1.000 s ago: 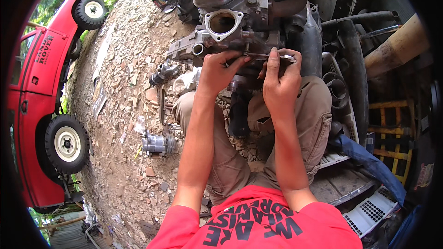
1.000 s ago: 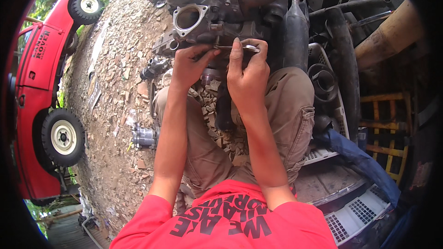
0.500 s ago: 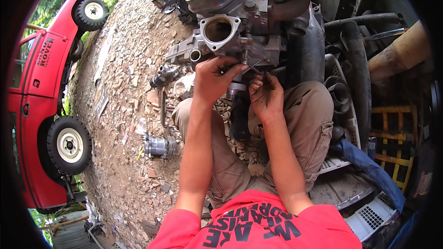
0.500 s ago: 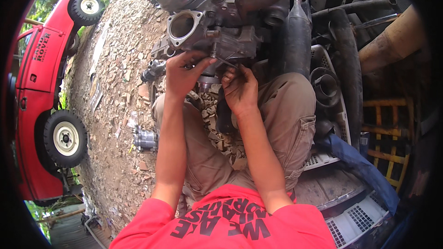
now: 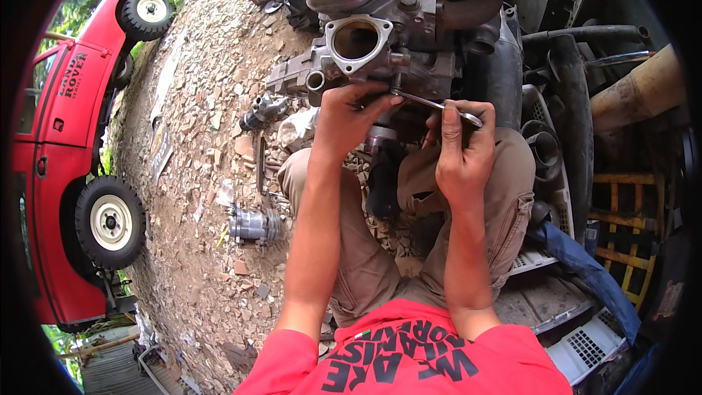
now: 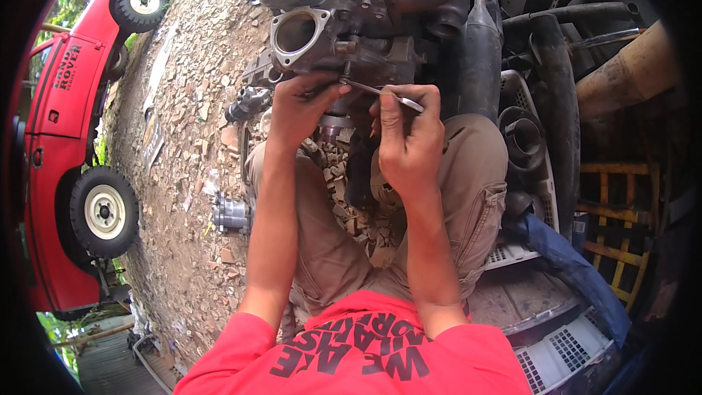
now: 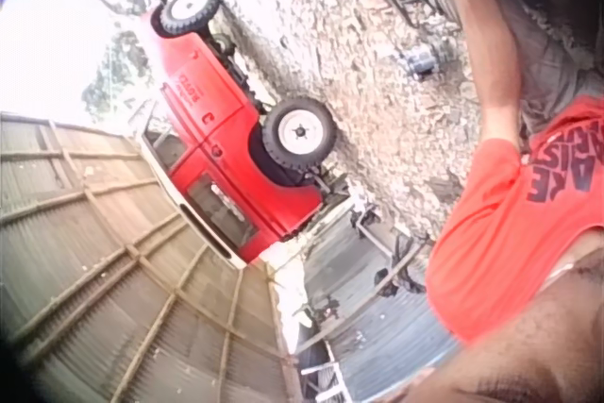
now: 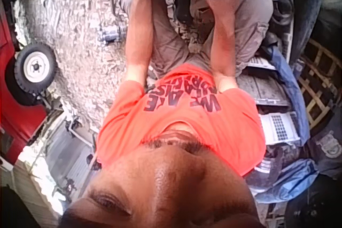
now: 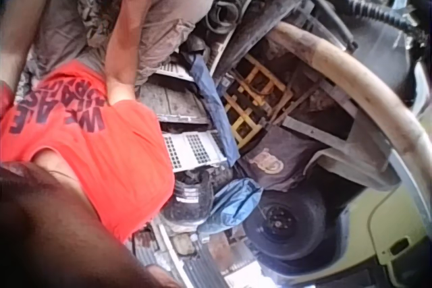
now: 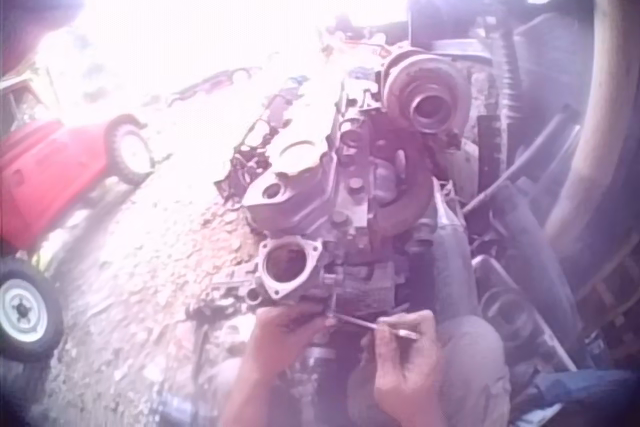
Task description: The person sits on the ground and uses a wrench to loosen and remove bolts from a car engine block. They repeatedly reposition the wrench and remove bolts one by one, placing them on the ground.
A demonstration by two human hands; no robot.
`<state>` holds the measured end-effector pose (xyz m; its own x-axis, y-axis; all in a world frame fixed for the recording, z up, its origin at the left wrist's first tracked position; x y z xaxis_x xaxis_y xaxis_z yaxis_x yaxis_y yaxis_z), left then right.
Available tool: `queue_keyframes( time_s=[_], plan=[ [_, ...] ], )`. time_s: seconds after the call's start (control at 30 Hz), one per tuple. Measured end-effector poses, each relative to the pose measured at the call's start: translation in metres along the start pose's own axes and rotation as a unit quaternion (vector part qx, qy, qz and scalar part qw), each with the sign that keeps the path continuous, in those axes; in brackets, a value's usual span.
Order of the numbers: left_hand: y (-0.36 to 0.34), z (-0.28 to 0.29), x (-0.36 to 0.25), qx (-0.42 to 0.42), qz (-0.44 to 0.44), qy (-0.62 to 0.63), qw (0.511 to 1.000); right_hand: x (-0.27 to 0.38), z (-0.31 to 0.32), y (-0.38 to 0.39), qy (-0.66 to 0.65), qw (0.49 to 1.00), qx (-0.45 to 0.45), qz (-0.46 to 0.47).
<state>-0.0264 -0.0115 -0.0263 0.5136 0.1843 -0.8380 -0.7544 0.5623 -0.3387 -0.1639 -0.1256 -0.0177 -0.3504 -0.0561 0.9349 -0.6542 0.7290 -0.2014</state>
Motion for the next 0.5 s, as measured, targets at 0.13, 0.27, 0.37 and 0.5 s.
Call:
queue_keyframes(
  time_s=[0.13,0.27,0.37,0.5],
  plan=[
    [0.003,0.003,-0.008,0.009,-0.005,-0.041,0.999,-0.005,-0.001,0.004,0.040,0.999,0.005,0.014],
    [0.003,0.005,-0.015,0.035,-0.046,-0.025,0.998,-0.009,0.009,-0.004,-0.093,0.994,0.010,-0.050],
    [0.004,0.006,-0.017,0.029,-0.049,-0.019,0.998,-0.020,0.014,-0.009,-0.215,0.967,-0.005,-0.137],
    [0.002,0.005,-0.019,-0.010,-0.053,-0.026,0.998,-0.051,0.013,-0.010,-0.393,0.883,-0.016,-0.256]
  ],
)
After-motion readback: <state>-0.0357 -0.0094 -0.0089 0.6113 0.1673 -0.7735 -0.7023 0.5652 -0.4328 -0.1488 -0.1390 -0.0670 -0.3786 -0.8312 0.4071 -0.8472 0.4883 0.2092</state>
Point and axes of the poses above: each hand's wrist, its own y-axis away from the middle knuckle, its own z-axis out of the back of the hand, x = y × z, the point moved 1 cm from there along -y, towards the middle knuckle, and after that the axes turned 3 degrees about -z, right-handed, at the moved point
